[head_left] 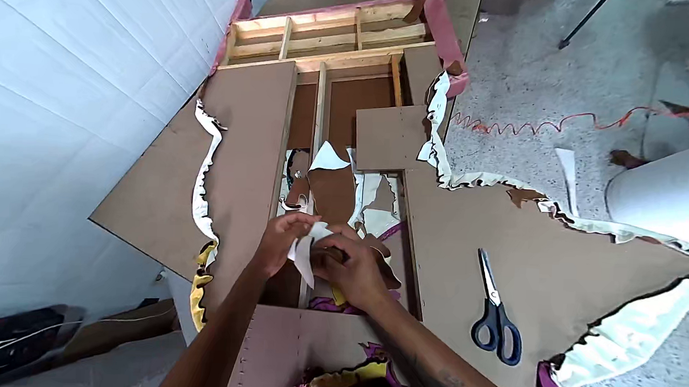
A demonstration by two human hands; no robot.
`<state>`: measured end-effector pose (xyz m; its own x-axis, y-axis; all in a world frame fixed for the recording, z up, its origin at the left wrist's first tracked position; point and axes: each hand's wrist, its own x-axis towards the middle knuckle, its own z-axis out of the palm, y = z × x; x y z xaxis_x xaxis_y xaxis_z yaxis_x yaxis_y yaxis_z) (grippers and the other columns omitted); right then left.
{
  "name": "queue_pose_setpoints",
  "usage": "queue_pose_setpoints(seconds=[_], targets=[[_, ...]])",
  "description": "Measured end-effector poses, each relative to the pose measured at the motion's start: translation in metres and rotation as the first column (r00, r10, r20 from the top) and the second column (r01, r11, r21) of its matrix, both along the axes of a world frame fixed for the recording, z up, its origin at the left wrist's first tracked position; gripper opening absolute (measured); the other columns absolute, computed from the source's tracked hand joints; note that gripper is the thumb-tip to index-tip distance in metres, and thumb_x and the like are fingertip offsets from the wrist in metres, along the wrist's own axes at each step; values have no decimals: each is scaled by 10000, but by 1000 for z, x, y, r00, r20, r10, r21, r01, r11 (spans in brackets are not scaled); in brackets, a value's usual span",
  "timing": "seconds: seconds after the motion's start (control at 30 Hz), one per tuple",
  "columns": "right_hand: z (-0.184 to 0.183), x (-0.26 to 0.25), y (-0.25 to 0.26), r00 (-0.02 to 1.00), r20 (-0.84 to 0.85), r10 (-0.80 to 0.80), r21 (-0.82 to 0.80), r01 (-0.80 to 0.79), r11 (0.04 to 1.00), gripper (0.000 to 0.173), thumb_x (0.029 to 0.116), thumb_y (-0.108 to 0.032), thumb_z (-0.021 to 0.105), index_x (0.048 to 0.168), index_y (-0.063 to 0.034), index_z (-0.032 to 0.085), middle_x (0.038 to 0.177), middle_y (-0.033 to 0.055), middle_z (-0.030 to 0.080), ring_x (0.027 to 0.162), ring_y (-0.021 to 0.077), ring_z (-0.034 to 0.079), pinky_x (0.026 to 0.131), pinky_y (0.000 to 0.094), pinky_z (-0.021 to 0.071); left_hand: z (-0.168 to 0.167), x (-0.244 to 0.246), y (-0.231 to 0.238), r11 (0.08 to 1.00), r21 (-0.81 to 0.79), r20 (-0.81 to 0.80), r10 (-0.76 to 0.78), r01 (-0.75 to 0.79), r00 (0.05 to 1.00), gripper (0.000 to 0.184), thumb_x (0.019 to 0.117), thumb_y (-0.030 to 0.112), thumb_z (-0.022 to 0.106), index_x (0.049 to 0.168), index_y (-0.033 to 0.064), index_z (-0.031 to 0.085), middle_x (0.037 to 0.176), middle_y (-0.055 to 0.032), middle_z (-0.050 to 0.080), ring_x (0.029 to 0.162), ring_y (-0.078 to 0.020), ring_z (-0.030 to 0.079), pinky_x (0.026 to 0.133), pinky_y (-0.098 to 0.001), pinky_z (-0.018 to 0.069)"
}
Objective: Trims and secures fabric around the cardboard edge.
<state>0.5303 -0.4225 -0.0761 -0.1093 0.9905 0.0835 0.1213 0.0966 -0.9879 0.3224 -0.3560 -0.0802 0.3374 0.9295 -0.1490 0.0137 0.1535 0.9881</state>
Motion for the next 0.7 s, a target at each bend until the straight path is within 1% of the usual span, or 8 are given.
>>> queue_pose_setpoints(seconds=[0.07, 0.13, 0.27, 0.37, 0.43, 0.5, 0.57, 0.7], targets=[[17, -16, 7, 991, -127, 50, 12, -49, 999, 195, 872, -46, 767, 1026, -163, 755, 1234, 0, 653, 1033, 133, 667, 789, 328, 630, 19, -9, -29, 995, 0, 168, -100, 101, 981, 687, 964, 614, 587, 1498, 188, 515, 1371, -74, 631, 1166, -198, 645, 926, -407, 579], [32, -29, 15, 976, -189, 106, 47, -99, 994, 181, 883, -15, 754, 1017, -136, 747, 1191, 32, 664, 975, 148, 680, 738, 319, 631, 33, -22, -41, 985, 126, 99, -132, 119, 986, 810, 904, 421, 750, 1590, 210, 375, 1446, -80, 568, 1208, -219, 624, 947, -409, 587], [52, -37, 30, 927, -141, 347, 216, -313, 925, 280, 889, -30, 753, 1161, -88, 724, 1198, 40, 673, 1028, 142, 676, 833, 333, 631, 77, -63, -56, 887, 451, -269, 239, -97, 933, 440, 871, 269, 791, 1278, 152, 670, 1196, -7, 698, 993, -136, 691, 847, -341, 617], [44, -34, 39, 948, 130, 290, 198, -311, 930, 483, 880, -218, 803, 1339, -199, 655, 1392, -5, 575, 1165, 132, 627, 870, 357, 624, 107, -97, -63, 770, 489, -318, 594, -410, 739, 375, 817, 135, 765, 1180, 136, 672, 1001, 7, 713, 861, -104, 691, 745, -339, 620], [11, -41, 40, 890, 401, 219, 119, -287, 951, 731, 807, -333, 856, 1470, -310, 549, 1489, 25, 499, 1262, 215, 565, 929, 476, 580, 113, -109, -59, 755, 461, -427, 649, -467, 629, 391, 794, 122, 775, 1169, 144, 665, 965, -8, 710, 832, -116, 692, 711, -364, 616], [-31, -55, 29, 818, 506, 273, -18, -307, 952, 773, 812, -320, 851, 1507, -342, 513, 1432, 62, 547, 1219, 256, 602, 934, 532, 581, 93, -105, -50, 786, 449, -545, 618, -425, 567, 389, 807, 152, 809, 1170, 134, 671, 974, -65, 716, 837, -191, 699, 716, -469, 608], [-56, -72, 13, 793, 485, 370, -115, -361, 925, 521, 909, -270, 736, 1416, -299, 617, 1186, 51, 683, 1012, 220, 678, 872, 490, 593, 52, -90, -31, 809, 487, -599, 584, -330, 548, 405, 829, 171, 834, 1194, 87, 682, 1098, -117, 712, 988, -254, 697, 856, -536, 595], [-59, -86, -19, 848, 247, 469, -213, -425, 880, 301, 993, -316, 630, 1276, -250, 708, 1202, -17, 665, 963, 90, 664, 858, 327, 593, -37, -61, 37, 808, 571, -505, 484, -143, 715, 409, 837, 259, 831, 1185, 81, 710, 1576, -126, 432, 1459, -264, 421, 1174, -476, 439]])
